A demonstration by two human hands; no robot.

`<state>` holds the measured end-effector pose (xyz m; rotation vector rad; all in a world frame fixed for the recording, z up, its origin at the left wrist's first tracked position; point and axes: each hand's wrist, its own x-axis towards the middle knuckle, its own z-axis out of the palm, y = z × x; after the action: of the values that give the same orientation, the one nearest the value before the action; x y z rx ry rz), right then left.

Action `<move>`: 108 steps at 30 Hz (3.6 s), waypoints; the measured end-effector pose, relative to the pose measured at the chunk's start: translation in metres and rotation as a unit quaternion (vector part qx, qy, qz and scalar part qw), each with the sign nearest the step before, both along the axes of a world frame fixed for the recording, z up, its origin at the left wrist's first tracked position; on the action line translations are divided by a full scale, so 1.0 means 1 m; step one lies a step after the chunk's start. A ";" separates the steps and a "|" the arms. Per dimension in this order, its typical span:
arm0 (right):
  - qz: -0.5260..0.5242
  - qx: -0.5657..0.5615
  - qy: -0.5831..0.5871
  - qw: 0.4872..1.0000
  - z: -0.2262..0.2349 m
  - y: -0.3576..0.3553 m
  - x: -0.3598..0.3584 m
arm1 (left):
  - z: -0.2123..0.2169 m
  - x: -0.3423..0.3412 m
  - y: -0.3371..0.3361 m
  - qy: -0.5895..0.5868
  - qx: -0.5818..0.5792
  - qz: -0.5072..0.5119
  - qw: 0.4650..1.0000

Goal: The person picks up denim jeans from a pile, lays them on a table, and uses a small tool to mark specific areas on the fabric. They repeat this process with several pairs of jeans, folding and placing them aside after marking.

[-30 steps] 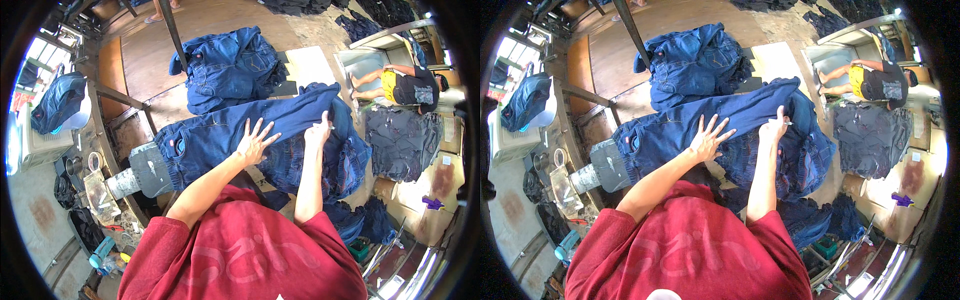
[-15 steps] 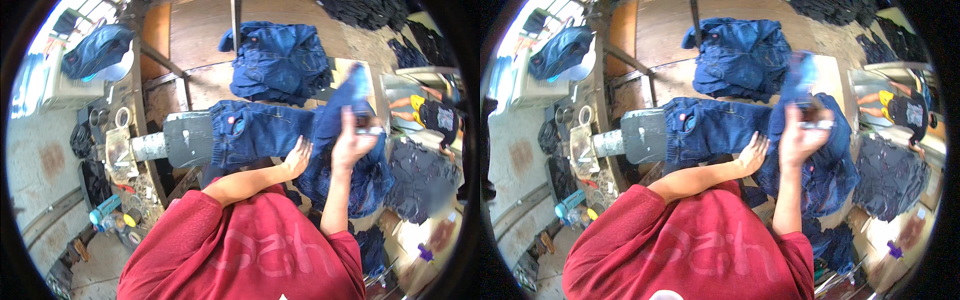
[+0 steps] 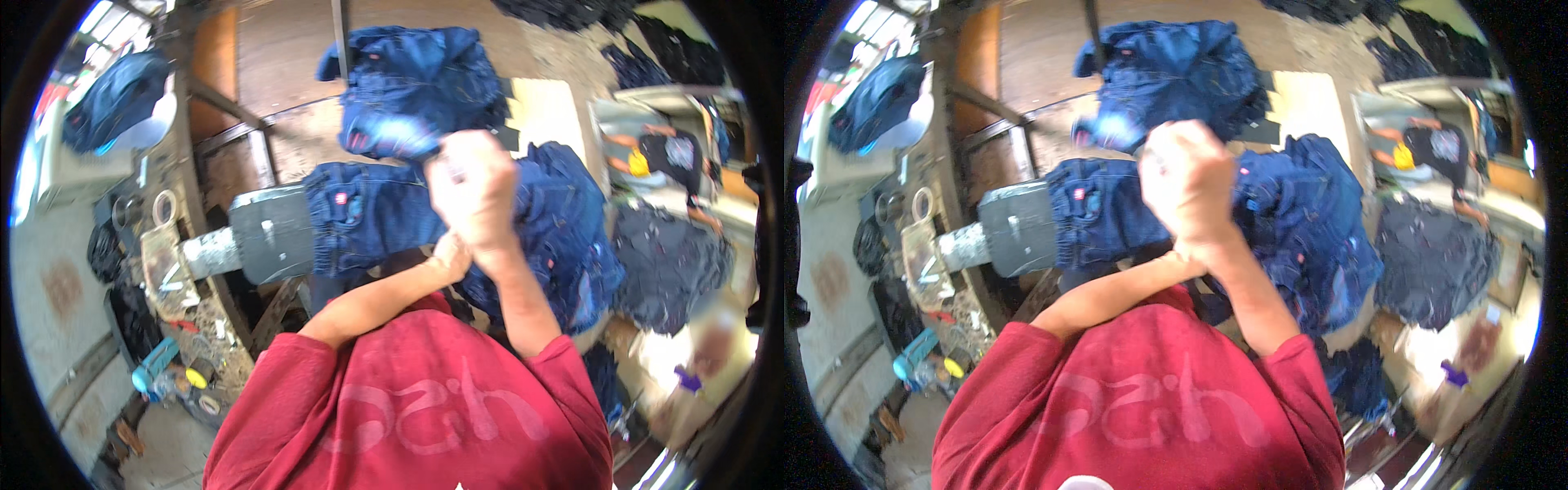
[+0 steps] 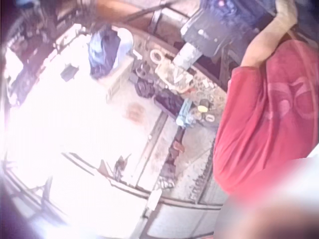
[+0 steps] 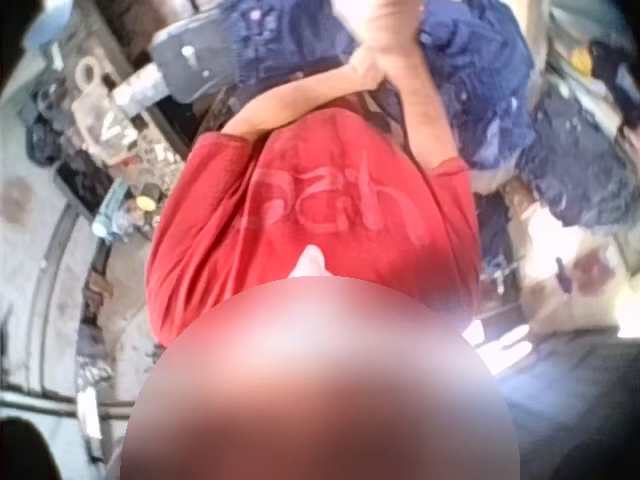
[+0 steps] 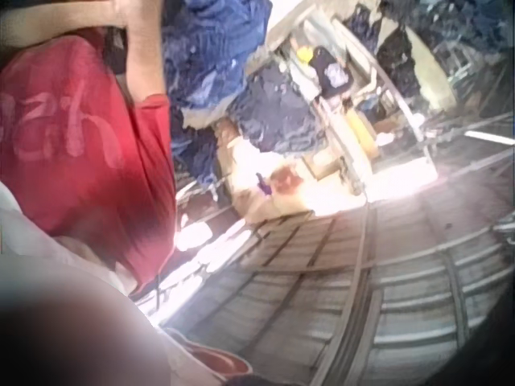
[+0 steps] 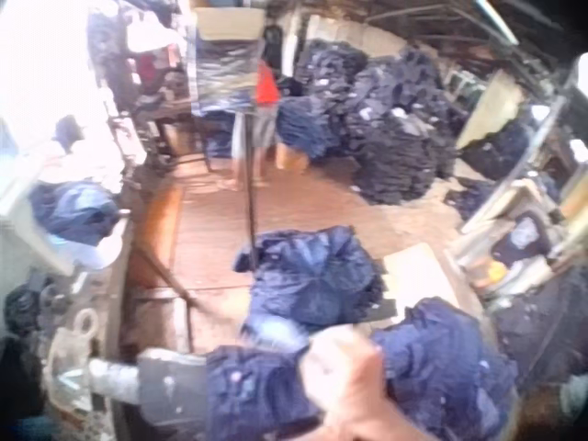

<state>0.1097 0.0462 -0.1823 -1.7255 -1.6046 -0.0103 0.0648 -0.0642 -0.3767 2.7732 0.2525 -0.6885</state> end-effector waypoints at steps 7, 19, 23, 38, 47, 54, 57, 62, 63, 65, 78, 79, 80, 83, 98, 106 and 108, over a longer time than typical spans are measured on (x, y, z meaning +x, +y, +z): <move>-0.311 0.069 0.012 0.948 0.070 -0.073 0.173 | 0.036 -0.078 0.069 -0.371 -0.085 0.224 0.897; -0.297 -0.319 0.120 0.892 -0.063 -0.122 0.180 | 0.064 -0.359 0.180 -0.059 0.112 0.361 0.924; -0.292 -0.348 0.155 0.877 -0.067 -0.127 0.112 | 0.085 -0.334 0.193 -0.106 0.140 0.360 0.916; -0.119 -0.147 0.091 0.978 -0.141 -0.070 -0.122 | -0.022 -0.165 0.293 -0.121 -0.299 0.180 0.929; -0.172 -0.180 -0.002 0.968 -0.161 -0.023 -0.129 | -0.052 -0.152 0.312 -0.263 -0.135 0.109 0.949; -0.165 -0.283 -0.011 0.945 -0.150 -0.021 -0.137 | -0.064 -0.154 0.303 -0.253 -0.098 0.133 0.953; -0.158 -0.315 -0.007 0.936 -0.123 -0.050 -0.146 | -0.063 -0.154 0.303 -0.231 -0.113 0.138 0.956; -0.183 -0.216 0.052 0.958 -0.140 -0.041 -0.137 | -0.058 -0.155 0.302 -0.203 -0.082 0.137 0.966; -0.193 -0.190 0.071 0.960 -0.150 -0.031 -0.134 | -0.057 -0.155 0.301 -0.203 -0.072 0.138 0.967; -0.180 -0.211 0.046 0.960 -0.158 -0.023 -0.132 | -0.057 -0.155 0.301 -0.211 -0.083 0.149 0.963; -0.162 -0.312 0.016 0.936 -0.127 -0.029 -0.135 | -0.061 -0.155 0.297 -0.294 -0.054 0.156 0.941; -0.169 -0.303 0.034 0.937 -0.129 -0.031 -0.135 | -0.061 -0.155 0.297 -0.289 -0.054 0.157 0.943; -0.182 -0.254 0.047 0.949 -0.137 -0.029 -0.133 | -0.061 -0.155 0.297 -0.283 -0.056 0.156 0.945; -0.183 -0.208 0.023 0.961 -0.161 -0.017 -0.129 | -0.060 -0.155 0.297 -0.261 -0.064 0.162 0.949; -0.180 -0.239 0.025 0.954 -0.157 -0.011 -0.126 | -0.056 -0.153 0.299 -0.242 -0.086 0.161 0.953; -0.169 -0.245 0.050 0.954 -0.141 -0.018 -0.126 | -0.051 -0.154 0.297 -0.238 -0.074 0.168 0.954; -0.183 -0.230 0.055 0.954 -0.146 -0.013 -0.124 | -0.052 -0.154 0.297 -0.218 -0.058 0.165 0.960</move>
<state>-0.0139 0.0335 -0.3278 -2.3195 -1.2468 0.2954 -0.0891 0.2328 -0.4282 2.5917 0.5428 -0.0052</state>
